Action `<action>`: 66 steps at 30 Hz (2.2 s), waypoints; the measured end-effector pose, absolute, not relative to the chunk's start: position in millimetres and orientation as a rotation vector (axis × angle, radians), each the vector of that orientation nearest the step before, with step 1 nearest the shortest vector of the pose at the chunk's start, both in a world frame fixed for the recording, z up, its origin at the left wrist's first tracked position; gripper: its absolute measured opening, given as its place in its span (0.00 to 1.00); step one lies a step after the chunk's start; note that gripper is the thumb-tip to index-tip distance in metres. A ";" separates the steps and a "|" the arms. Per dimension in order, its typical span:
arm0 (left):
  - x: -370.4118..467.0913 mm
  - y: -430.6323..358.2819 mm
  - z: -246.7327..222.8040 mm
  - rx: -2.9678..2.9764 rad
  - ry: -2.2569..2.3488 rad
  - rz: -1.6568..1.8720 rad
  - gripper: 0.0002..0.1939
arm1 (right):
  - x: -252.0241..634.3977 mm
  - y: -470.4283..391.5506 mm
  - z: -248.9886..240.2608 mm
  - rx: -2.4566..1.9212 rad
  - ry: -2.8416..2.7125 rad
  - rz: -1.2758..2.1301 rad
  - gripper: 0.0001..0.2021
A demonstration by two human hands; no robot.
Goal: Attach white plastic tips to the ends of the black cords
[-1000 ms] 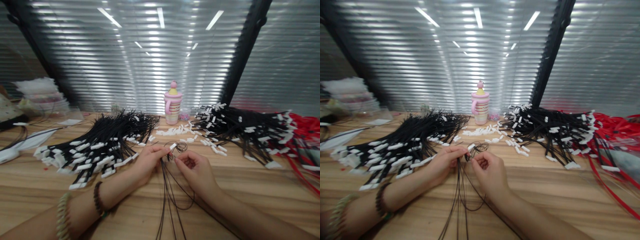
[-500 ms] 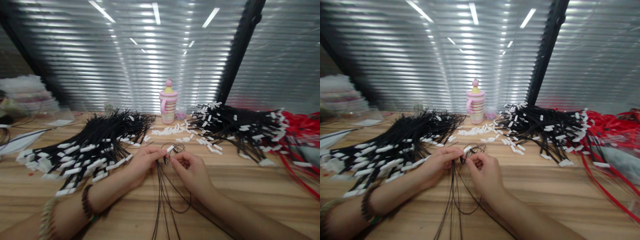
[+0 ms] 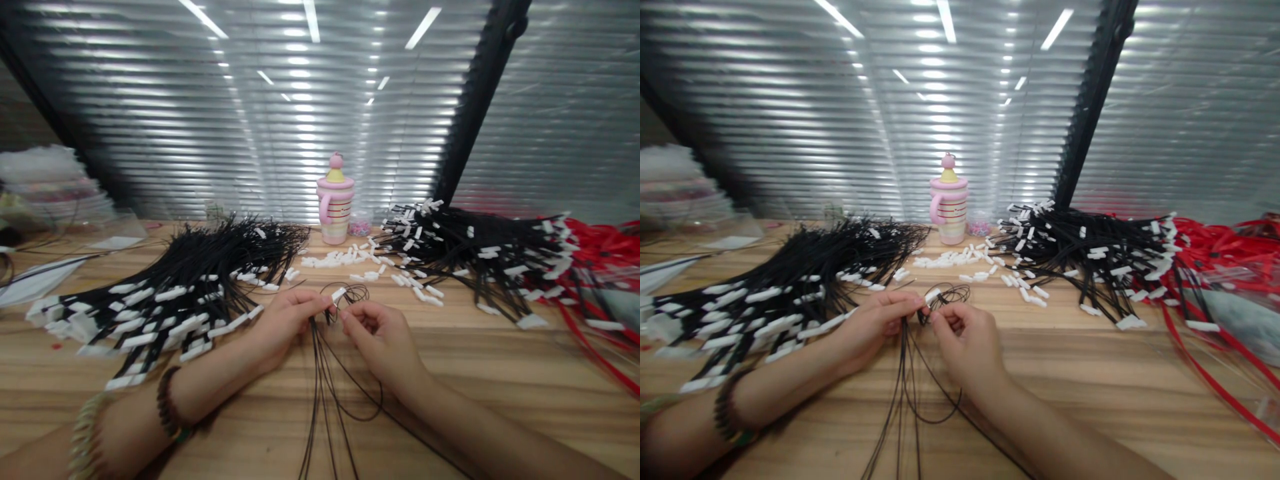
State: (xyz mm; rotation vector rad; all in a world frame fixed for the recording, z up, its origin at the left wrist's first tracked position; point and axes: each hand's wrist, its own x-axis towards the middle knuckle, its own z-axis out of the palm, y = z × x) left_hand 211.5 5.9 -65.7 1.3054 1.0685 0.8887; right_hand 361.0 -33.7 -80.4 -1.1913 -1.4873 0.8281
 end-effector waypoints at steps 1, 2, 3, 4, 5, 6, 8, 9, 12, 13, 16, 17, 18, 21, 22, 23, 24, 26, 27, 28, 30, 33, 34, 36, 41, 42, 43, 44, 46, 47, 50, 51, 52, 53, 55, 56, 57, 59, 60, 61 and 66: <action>211.5 5.8 -65.6 1.303 1.067 0.886 0.12 | 361.0 -33.7 -80.2 -1.194 -1.488 0.826 0.09; 211.6 5.7 -65.5 1.298 1.066 0.885 0.12 | 361.1 -33.9 -80.2 -1.197 -1.489 0.823 0.09; 211.7 5.5 -65.3 1.294 1.064 0.886 0.12 | 361.3 -34.0 -80.4 -1.199 -1.490 0.822 0.09; 211.9 5.3 -65.2 1.290 1.061 0.887 0.12 | 361.4 -34.1 -80.7 -1.199 -1.491 0.822 0.09; 212.0 5.1 -65.1 1.287 1.063 0.889 0.12 | 361.6 -34.1 -81.0 -1.198 -1.492 0.822 0.09; 212.2 5.0 -65.0 1.286 1.064 0.893 0.12 | 361.7 -34.1 -81.4 -1.195 -1.495 0.822 0.09; 212.3 5.0 -65.1 1.285 1.065 0.897 0.12 | 361.7 -33.8 -81.9 -1.188 -1.499 0.817 0.09; 212.2 5.1 -65.1 1.289 1.063 0.891 0.12 | 361.6 -33.7 -82.0 -1.189 -1.500 0.815 0.09; 211.9 5.4 -65.2 1.304 1.057 0.859 0.13 | 361.0 -34.1 -81.3 -1.200 -1.491 0.824 0.09; 211.9 5.3 -65.1 1.310 1.053 0.848 0.13 | 360.8 -34.5 -80.9 -1.203 -1.491 0.825 0.10; 212.2 4.4 -64.4 1.321 1.048 0.849 0.13 | 360.9 -35.7 -80.5 -1.194 -1.509 0.808 0.10; 212.4 3.9 -64.0 1.322 1.046 0.858 0.12 | 361.0 -36.0 -80.6 -1.191 -1.515 0.798 0.10; 212.8 3.4 -63.5 1.323 1.044 0.870 0.11 | 361.1 -36.1 -80.8 -1.189 -1.520 0.788 0.10; 214.2 1.9 -62.1 1.333 1.035 0.897 0.10 | 361.1 -35.6 -81.6 -1.191 -1.534 0.743 0.10; 214.6 1.5 -61.7 1.344 1.032 0.894 0.10 | 361.0 -35.4 -82.0 -1.190 -1.539 0.724 0.09; 215.0 1.2 -61.4 1.357 1.031 0.888 0.10 | 360.9 -35.2 -82.2 -1.188 -1.547 0.707 0.09; 215.4 0.9 -61.2 1.370 1.030 0.883 0.10 | 360.9 -35.1 -82.5 -1.186 -1.554 0.691 0.09; 215.6 0.5 -61.4 1.388 1.025 0.869 0.10 | 360.7 -35.2 -82.8 -1.186 -1.565 0.672 0.09; 215.6 0.5 -61.8 1.391 1.021 0.867 0.10 | 360.7 -35.4 -82.8 -1.187 -1.568 0.668 0.09; 215.5 0.5 -62.2 1.390 1.019 0.871 0.10 | 360.7 -35.7 -82.6 -1.188 -1.571 0.666 0.09; 215.1 0.8 -62.8 1.380 1.011 0.880 0.10 | 360.6 -36.2 -82.0 -1.186 -1.567 0.674 0.09; 213.9 1.1 -63.1 1.349 0.997 0.902 0.09 | 360.4 -36.8 -80.7 -1.169 -1.538 0.722 0.08; 213.4 1.2 -63.1 1.337 0.992 0.906 0.09 | 360.3 -36.9 -80.4 -1.161 -1.525 0.740 0.08; 212.4 1.3 -63.2 1.317 0.990 0.905 0.09 | 360.3 -36.9 -80.4 -1.140 -1.501 0.757 0.07; 210.2 2.1 -63.7 1.327 1.006 0.868 0.11 | 361.5 -35.9 -82.4 -1.124 -1.476 0.740 0.07; 209.9 2.4 -63.8 1.332 0.993 0.861 0.11 | 361.8 -35.7 -82.5 -1.134 -1.484 0.721 0.07; 209.6 2.7 -64.0 1.336 0.978 0.856 0.11 | 362.1 -35.6 -82.5 -1.148 -1.496 0.697 0.07; 209.3 3.1 -64.4 1.336 0.966 0.855 0.11 | 362.4 -35.5 -82.2 -1.164 -1.509 0.674 0.07; 208.8 3.8 -65.5 1.328 0.957 0.859 0.11 | 362.7 -35.7 -81.3 -1.192 -1.529 0.648 0.07; 208.6 4.1 -66.1 1.321 0.960 0.862 0.11 | 362.8 -35.9 -80.8 -1.200 -1.534 0.650 0.07; 208.8 4.6 -66.9 1.301 0.971 0.861 0.11 | 363.1 -36.4 -79.9 -1.202 -1.526 0.678 0.07; 209.1 4.7 -66.7 1.293 0.974 0.862 0.11 | 363.2 -36.5 -79.8 -1.202 -1.520 0.689 0.07; 209.5 4.6 -66.4 1.287 0.980 0.863 0.11 | 363.3 -36.5 -79.7 -1.203 -1.514 0.699 0.07; 209.9 4.6 -66.0 1.283 0.991 0.863 0.11 | 363.4 -36.5 -79.6 -1.202 -1.508 0.711 0.06; 210.5 4.6 -65.5 1.279 1.019 0.858 0.11 | 363.5 -36.2 -79.4 -1.201 -1.499 0.740 0.06; 210.7 4.7 -65.4 1.278 1.031 0.853 0.12 | 363.5 -36.1 -79.3 -1.198 -1.492 0.751 0.06; 210.9 4.8 -65.4 1.277 1.039 0.848 0.12 | 363.5 -36.0 -79.2 -1.193 -1.489 0.760 0.06; 210.9 5.0 -65.5 1.272 1.044 0.842 0.12 | 363.4 -35.9 -79.1 -1.191 -1.489 0.767 0.06; 210.9 5.0 -65.5 1.272 1.042 0.843 0.12 | 363.4 -36.0 -79.2 -1.194 -1.489 0.765 0.06; 210.8 5.0 -65.5 1.276 1.040 0.843 0.12 | 363.3 -36.0 -79.3 -1.197 -1.488 0.762 0.05; 210.4 4.5 -65.1 1.294 1.014 0.853 0.12 | 364.0 -36.1 -79.3 -1.202 -1.486 0.770 0.07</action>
